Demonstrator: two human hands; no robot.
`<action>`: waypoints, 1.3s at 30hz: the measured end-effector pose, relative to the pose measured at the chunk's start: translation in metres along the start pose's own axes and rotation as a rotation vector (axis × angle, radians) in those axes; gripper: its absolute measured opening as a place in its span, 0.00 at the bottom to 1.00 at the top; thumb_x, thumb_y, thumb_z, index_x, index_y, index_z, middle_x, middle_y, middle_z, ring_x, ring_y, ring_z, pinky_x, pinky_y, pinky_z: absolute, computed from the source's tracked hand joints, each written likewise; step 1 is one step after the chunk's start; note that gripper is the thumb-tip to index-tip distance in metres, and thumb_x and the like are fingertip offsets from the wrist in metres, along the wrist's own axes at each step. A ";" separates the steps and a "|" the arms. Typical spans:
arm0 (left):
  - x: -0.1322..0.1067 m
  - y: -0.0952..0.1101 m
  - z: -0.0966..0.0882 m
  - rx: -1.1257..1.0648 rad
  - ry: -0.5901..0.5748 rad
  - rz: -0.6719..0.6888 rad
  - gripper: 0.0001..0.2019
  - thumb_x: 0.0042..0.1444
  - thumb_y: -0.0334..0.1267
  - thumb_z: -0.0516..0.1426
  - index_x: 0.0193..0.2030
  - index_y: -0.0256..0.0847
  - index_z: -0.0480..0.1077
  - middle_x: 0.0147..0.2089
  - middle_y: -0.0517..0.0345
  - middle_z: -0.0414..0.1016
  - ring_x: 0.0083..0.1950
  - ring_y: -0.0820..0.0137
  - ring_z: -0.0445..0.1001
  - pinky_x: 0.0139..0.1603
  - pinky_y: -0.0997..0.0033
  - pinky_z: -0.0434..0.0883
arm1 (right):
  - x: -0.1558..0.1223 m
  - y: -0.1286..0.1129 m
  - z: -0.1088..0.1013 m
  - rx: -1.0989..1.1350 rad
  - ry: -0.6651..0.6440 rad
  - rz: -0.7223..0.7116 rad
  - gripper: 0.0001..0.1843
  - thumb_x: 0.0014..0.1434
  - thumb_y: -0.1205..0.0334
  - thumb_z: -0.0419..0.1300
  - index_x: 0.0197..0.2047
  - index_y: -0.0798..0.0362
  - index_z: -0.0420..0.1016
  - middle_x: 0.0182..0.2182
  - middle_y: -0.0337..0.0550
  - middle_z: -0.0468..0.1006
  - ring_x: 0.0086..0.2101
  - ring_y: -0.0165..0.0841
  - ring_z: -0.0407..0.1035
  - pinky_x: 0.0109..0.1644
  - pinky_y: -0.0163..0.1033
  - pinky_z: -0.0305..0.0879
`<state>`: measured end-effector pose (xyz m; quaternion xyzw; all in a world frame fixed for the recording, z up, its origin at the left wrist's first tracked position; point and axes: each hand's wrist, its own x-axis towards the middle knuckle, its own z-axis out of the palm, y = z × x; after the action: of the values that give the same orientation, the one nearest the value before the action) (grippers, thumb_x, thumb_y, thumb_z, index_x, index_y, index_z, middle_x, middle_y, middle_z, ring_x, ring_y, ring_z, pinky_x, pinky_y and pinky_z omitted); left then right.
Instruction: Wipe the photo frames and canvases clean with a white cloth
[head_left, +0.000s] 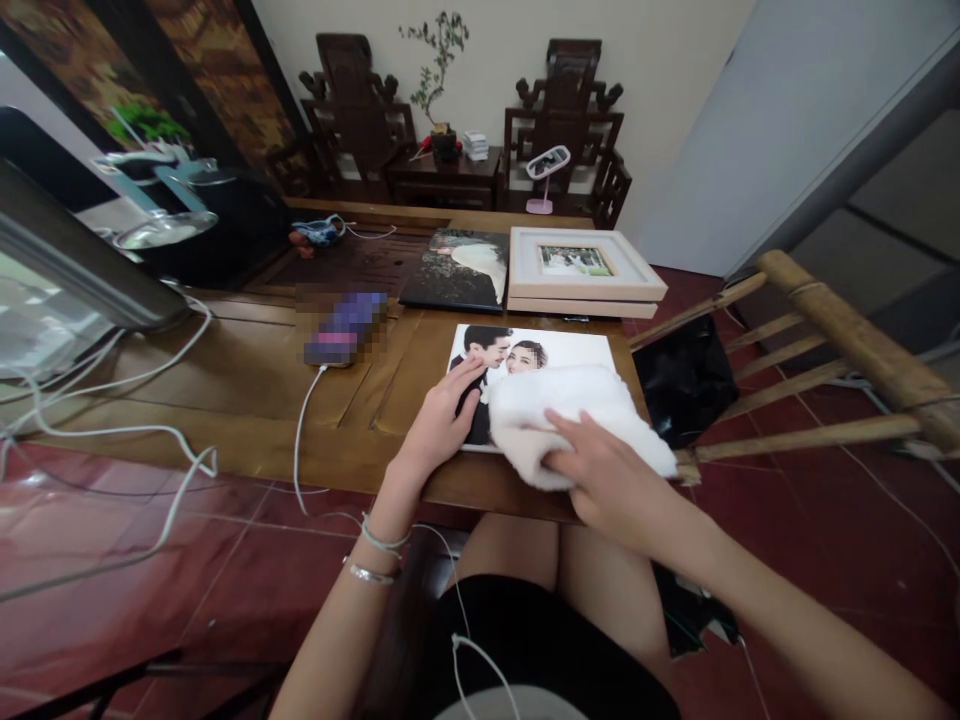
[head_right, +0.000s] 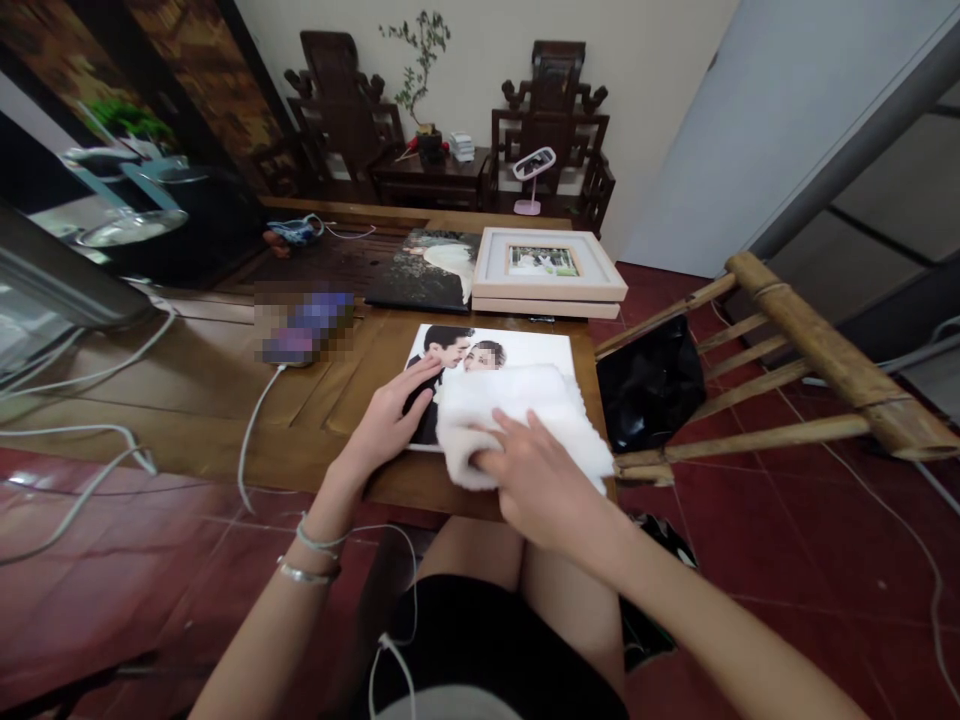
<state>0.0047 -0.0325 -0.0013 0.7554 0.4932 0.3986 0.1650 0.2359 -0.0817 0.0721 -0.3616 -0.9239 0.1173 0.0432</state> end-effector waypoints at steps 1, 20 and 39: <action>0.000 0.000 0.000 0.004 0.000 0.002 0.19 0.63 0.34 0.48 0.59 0.34 0.67 0.64 0.44 0.66 0.66 0.62 0.61 0.67 0.53 0.59 | 0.011 0.009 -0.001 -0.010 0.021 0.021 0.32 0.44 0.81 0.48 0.51 0.55 0.73 0.57 0.54 0.70 0.62 0.46 0.55 0.64 0.59 0.51; 0.001 0.000 -0.001 -0.020 -0.006 0.020 0.19 0.63 0.34 0.48 0.59 0.36 0.66 0.64 0.45 0.65 0.67 0.61 0.61 0.67 0.53 0.59 | 0.016 -0.012 0.017 -0.100 0.018 -0.050 0.28 0.46 0.81 0.48 0.45 0.52 0.77 0.64 0.47 0.62 0.64 0.53 0.47 0.63 0.69 0.45; 0.000 0.008 -0.003 -0.006 0.085 0.026 0.22 0.68 0.40 0.41 0.65 0.39 0.58 0.67 0.47 0.60 0.70 0.66 0.55 0.70 0.55 0.54 | 0.074 0.040 0.008 -0.175 0.086 0.094 0.28 0.48 0.79 0.51 0.51 0.53 0.74 0.66 0.48 0.58 0.64 0.57 0.44 0.60 0.73 0.44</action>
<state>0.0072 -0.0369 0.0056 0.7436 0.4888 0.4338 0.1412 0.2059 -0.0046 0.0538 -0.4115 -0.9100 0.0226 0.0453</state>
